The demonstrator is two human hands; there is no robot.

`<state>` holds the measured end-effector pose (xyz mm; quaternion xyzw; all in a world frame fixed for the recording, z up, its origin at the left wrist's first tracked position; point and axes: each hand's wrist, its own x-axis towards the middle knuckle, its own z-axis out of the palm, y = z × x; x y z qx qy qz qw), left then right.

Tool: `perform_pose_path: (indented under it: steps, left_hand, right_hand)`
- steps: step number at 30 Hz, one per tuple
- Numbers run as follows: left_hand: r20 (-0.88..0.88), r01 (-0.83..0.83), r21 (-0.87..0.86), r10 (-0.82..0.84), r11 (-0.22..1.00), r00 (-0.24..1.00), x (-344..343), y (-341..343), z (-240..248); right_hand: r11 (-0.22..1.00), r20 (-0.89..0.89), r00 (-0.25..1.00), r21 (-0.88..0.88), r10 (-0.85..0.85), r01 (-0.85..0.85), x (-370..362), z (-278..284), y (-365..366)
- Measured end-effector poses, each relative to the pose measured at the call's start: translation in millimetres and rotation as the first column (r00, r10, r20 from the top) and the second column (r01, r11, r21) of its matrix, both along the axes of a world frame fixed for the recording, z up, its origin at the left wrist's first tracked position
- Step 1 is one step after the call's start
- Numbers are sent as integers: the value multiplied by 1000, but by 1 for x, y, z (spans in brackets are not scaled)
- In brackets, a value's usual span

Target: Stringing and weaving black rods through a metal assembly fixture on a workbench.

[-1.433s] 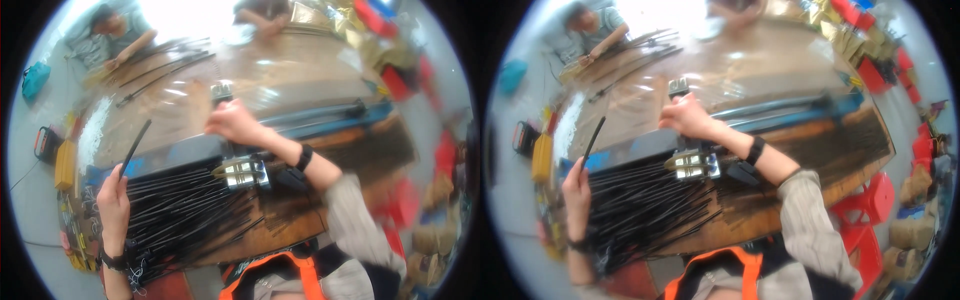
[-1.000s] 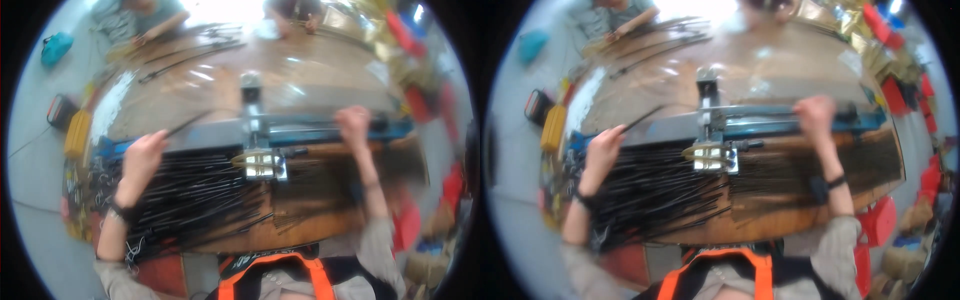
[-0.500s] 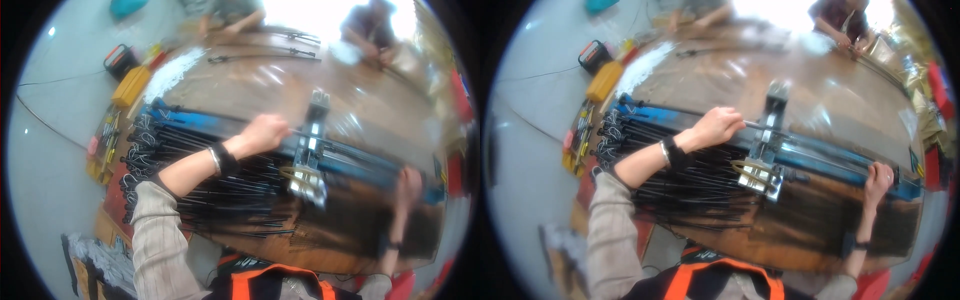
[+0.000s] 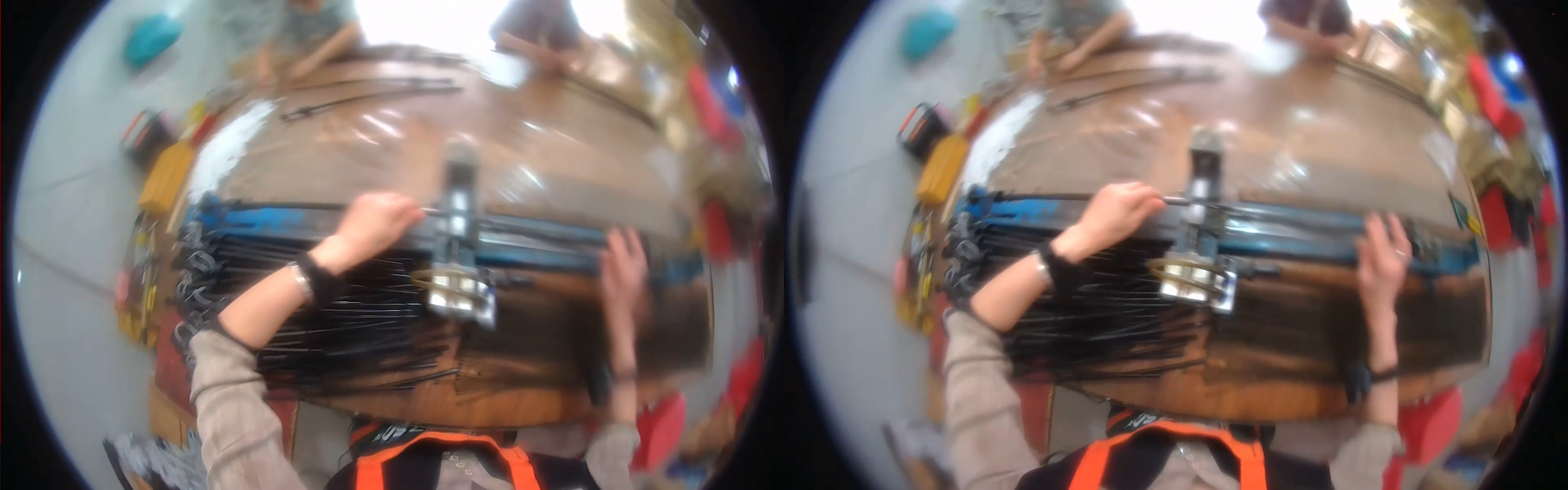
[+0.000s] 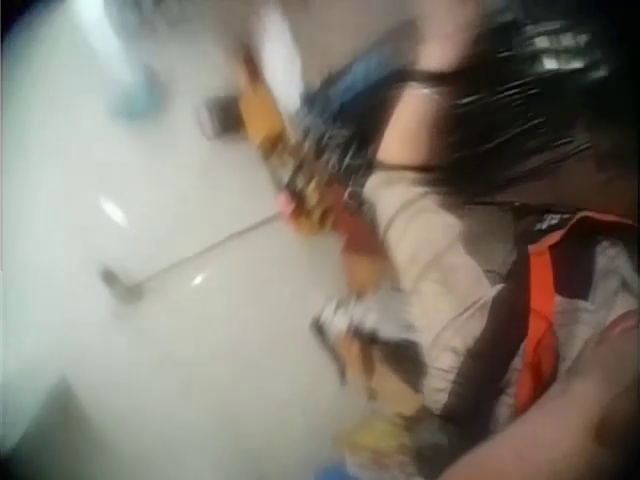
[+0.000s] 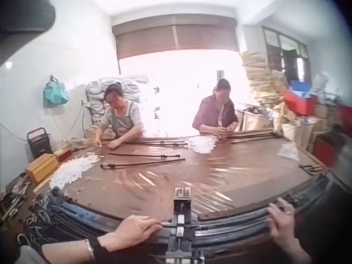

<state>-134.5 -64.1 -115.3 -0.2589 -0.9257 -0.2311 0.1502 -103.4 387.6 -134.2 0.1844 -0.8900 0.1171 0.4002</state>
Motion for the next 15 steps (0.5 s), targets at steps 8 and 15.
perform_pose_path:
  steps: [8, 15]
  left_hand:
    - [1, -153, -158, 155, 975, 988, -3, 15, 8]
    - [43, -144, -159, 153, 977, 987, -2, 18, 12]
  right_hand:
    - [962, 219, 941, -146, 257, -229, 56, -13, -73]
    - [925, 173, 926, -245, 337, -291, 42, -12, -100]
